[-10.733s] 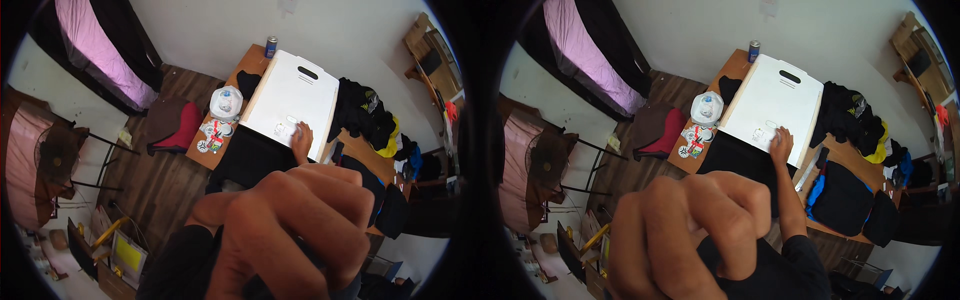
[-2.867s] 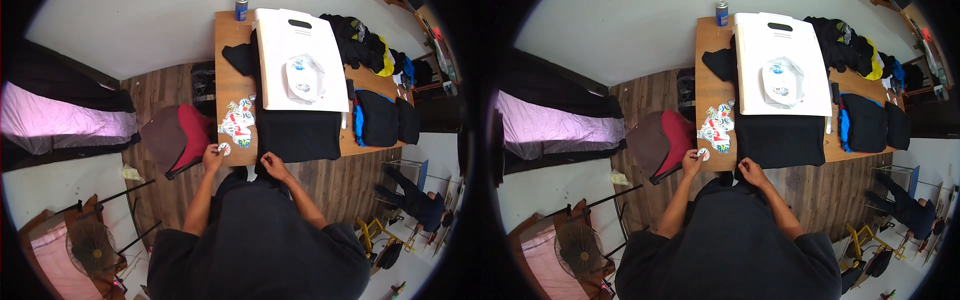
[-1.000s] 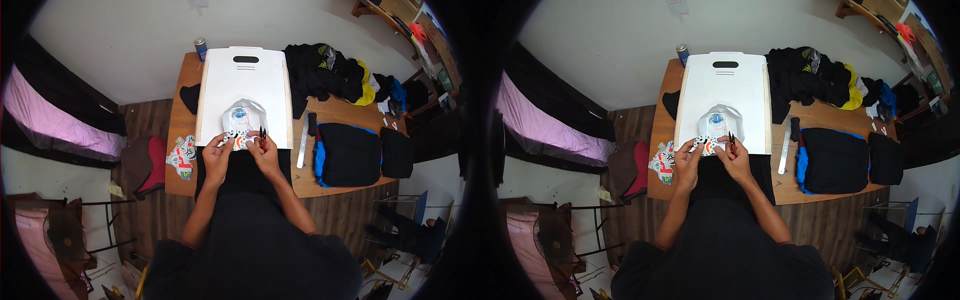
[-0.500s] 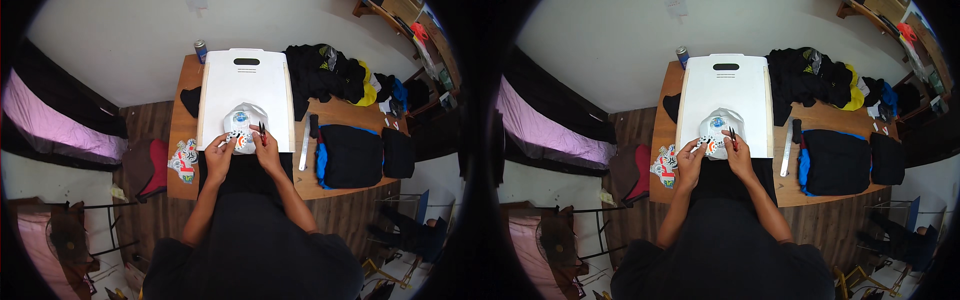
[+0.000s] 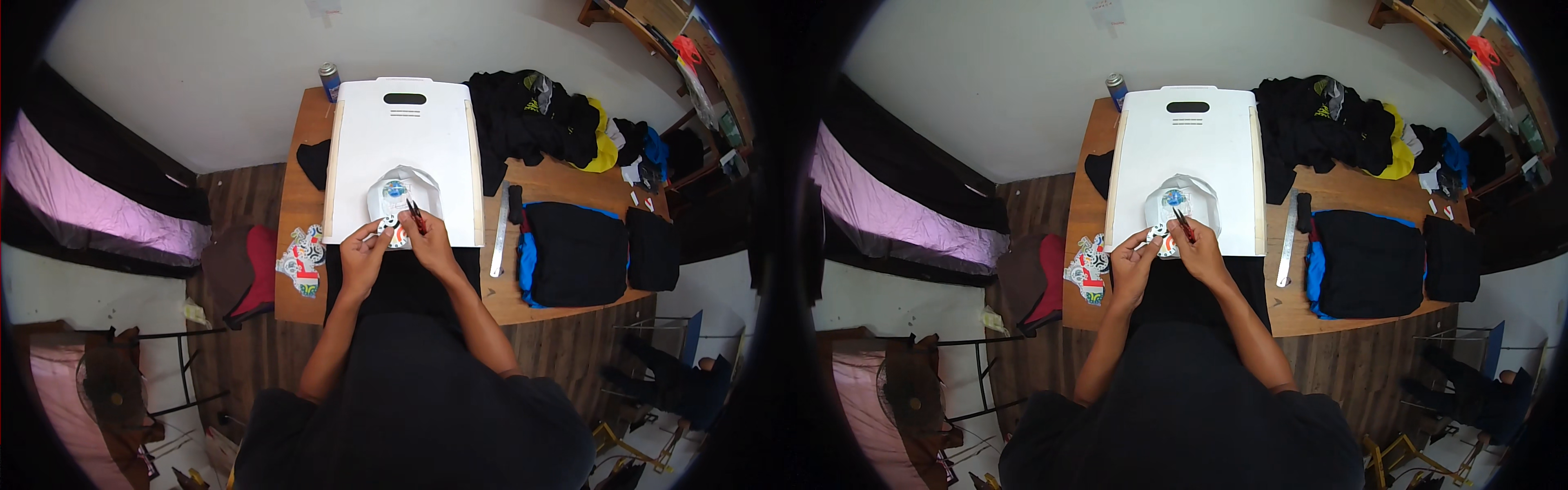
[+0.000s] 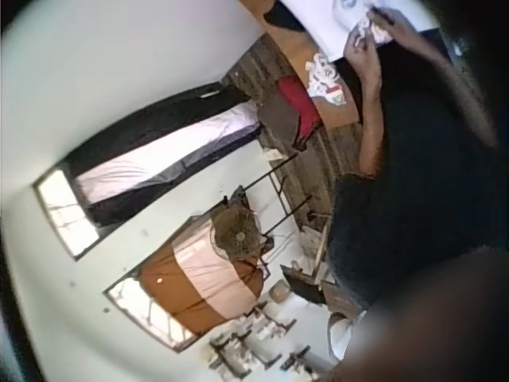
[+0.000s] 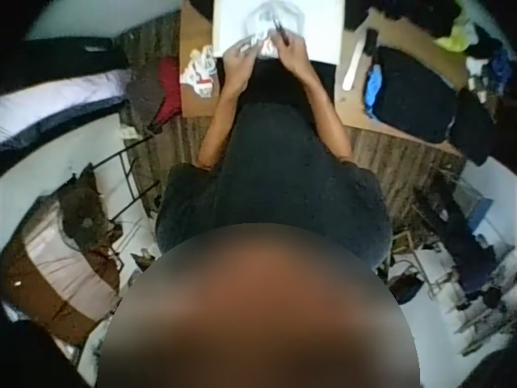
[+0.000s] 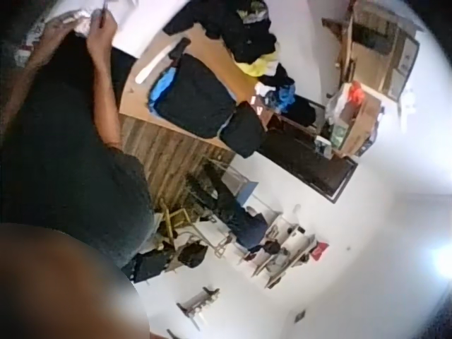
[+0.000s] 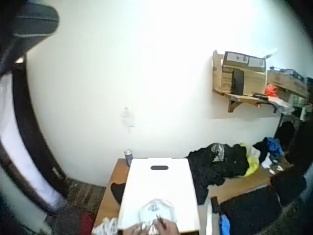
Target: Applying small decorative transfers or stickers to a piece of clothing using tweezers.
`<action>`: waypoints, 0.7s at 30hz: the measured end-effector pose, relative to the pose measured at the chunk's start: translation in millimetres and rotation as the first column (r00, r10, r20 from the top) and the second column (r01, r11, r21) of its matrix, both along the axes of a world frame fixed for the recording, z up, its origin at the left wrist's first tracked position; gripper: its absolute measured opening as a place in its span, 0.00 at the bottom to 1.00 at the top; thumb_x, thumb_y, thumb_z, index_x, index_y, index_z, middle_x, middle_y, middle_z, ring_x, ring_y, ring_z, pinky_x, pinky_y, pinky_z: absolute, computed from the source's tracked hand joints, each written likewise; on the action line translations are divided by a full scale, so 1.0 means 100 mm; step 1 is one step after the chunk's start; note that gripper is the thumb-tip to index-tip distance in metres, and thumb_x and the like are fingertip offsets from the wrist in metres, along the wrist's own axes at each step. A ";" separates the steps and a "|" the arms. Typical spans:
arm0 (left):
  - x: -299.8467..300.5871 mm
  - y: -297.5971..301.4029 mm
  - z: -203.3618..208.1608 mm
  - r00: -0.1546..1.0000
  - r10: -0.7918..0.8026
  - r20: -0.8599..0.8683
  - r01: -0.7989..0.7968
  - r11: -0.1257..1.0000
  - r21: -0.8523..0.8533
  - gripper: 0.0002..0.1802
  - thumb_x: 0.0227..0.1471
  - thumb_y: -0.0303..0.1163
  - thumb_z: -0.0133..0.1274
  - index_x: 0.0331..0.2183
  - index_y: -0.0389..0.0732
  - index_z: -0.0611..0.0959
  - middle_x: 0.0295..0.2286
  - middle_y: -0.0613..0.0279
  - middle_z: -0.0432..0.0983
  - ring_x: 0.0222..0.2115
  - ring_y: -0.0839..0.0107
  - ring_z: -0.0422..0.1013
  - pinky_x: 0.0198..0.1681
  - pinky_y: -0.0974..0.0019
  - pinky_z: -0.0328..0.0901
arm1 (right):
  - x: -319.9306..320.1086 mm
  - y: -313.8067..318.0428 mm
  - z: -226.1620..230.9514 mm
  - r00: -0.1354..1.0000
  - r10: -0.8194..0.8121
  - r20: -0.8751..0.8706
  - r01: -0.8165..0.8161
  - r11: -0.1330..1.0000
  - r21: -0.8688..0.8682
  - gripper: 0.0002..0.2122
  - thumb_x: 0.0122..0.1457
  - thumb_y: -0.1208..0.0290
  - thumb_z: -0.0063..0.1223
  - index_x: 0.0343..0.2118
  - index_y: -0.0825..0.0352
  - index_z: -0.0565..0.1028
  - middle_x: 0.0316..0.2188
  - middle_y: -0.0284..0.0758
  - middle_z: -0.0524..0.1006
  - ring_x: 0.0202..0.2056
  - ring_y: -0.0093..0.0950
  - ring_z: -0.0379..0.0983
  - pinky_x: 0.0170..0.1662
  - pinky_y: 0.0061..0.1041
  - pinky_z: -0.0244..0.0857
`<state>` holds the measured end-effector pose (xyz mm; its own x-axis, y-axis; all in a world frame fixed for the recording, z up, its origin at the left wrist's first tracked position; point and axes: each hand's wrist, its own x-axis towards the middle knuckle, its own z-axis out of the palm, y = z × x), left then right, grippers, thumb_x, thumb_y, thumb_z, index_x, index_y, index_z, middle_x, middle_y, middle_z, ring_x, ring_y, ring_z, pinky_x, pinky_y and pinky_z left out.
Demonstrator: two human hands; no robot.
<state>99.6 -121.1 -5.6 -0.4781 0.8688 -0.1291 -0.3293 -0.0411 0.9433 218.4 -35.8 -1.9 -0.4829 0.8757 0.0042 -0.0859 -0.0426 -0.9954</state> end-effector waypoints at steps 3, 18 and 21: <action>0.01 0.00 0.03 1.000 -0.009 0.010 0.009 1.000 -0.012 0.17 0.58 0.23 0.58 0.48 0.25 0.78 0.37 0.55 0.81 0.36 0.77 0.76 0.41 0.76 0.69 | 0.00 -0.02 0.02 0.999 -0.027 0.032 0.030 0.996 -0.088 0.13 0.69 0.65 0.48 0.35 0.72 0.77 0.23 0.24 0.72 0.26 0.12 0.64 0.29 0.16 0.60; -0.02 0.02 0.01 0.999 -0.024 -0.031 0.024 1.000 -0.001 0.19 0.56 0.22 0.59 0.49 0.27 0.77 0.40 0.58 0.78 0.38 0.77 0.75 0.42 0.76 0.69 | 0.10 -0.09 -0.16 1.000 -0.028 0.011 0.029 0.997 -0.076 0.09 0.65 0.67 0.56 0.31 0.67 0.75 0.18 0.18 0.65 0.22 0.08 0.55 0.25 0.13 0.49; 0.01 0.05 0.02 0.999 -0.015 -0.049 0.020 0.995 0.100 0.19 0.56 0.21 0.58 0.49 0.27 0.77 0.39 0.60 0.77 0.37 0.78 0.74 0.41 0.77 0.68 | 0.06 -0.17 -0.07 0.989 -0.146 -0.019 0.142 0.982 -0.127 0.09 0.64 0.68 0.57 0.30 0.68 0.74 0.20 0.19 0.66 0.22 0.08 0.56 0.25 0.13 0.50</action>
